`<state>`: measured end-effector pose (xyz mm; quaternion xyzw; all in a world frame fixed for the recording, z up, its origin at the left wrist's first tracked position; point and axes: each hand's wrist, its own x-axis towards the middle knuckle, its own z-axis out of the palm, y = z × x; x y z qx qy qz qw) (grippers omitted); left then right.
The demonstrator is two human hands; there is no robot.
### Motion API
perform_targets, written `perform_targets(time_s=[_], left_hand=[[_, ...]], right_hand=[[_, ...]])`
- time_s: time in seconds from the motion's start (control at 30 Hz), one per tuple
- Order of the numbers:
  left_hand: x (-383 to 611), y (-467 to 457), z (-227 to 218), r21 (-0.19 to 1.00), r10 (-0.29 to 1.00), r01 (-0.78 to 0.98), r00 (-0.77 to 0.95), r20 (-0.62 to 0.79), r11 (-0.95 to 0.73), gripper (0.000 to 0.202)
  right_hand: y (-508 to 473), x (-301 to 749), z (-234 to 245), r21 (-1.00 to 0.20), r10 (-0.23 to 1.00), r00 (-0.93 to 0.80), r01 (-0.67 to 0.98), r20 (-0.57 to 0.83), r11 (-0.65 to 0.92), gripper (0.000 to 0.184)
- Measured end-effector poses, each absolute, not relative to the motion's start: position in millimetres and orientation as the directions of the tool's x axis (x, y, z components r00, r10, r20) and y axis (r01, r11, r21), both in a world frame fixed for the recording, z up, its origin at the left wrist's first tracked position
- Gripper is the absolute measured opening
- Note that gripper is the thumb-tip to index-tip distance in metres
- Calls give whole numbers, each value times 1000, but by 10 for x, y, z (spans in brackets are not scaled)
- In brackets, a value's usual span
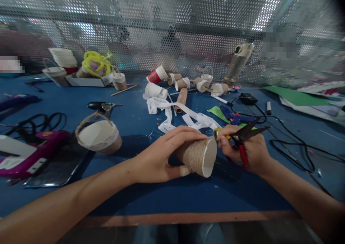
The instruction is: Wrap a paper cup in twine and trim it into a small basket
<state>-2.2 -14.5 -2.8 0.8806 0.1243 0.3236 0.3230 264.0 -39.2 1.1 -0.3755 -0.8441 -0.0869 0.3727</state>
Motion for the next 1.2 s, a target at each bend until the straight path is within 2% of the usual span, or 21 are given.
perform_targets(time_s=[0.13, 0.47, 0.77, 1.03, 1.13, 1.2], left_hand=[[-31, -146, -32, 648, 431, 15, 758, 489, -762, 70], [-33, -149, -44, 647, 447, 38, 755, 481, -761, 69], [-32, -136, -30, 657, 438, 12, 754, 490, -754, 69], [-14, -163, -13, 685, 481, 28, 733, 481, -728, 67], [-6, -173, -6, 764, 548, -11, 690, 473, -645, 70], [-4, -174, -8, 852, 629, -50, 652, 423, -520, 72]], right_hand=[[-388, 2638, -20, -150, 556, -442, 673, 704, 725, 12], [-422, 2661, -41, -304, 591, -432, 567, 682, 766, 21], [-377, 2695, -92, -344, 567, -451, 485, 689, 804, 19], [-427, 2657, -2, -224, 611, -429, 666, 665, 712, 17], [-434, 2641, -2, -199, 614, -421, 694, 667, 692, 16], [-424, 2638, -24, -180, 619, -423, 712, 662, 679, 17]])
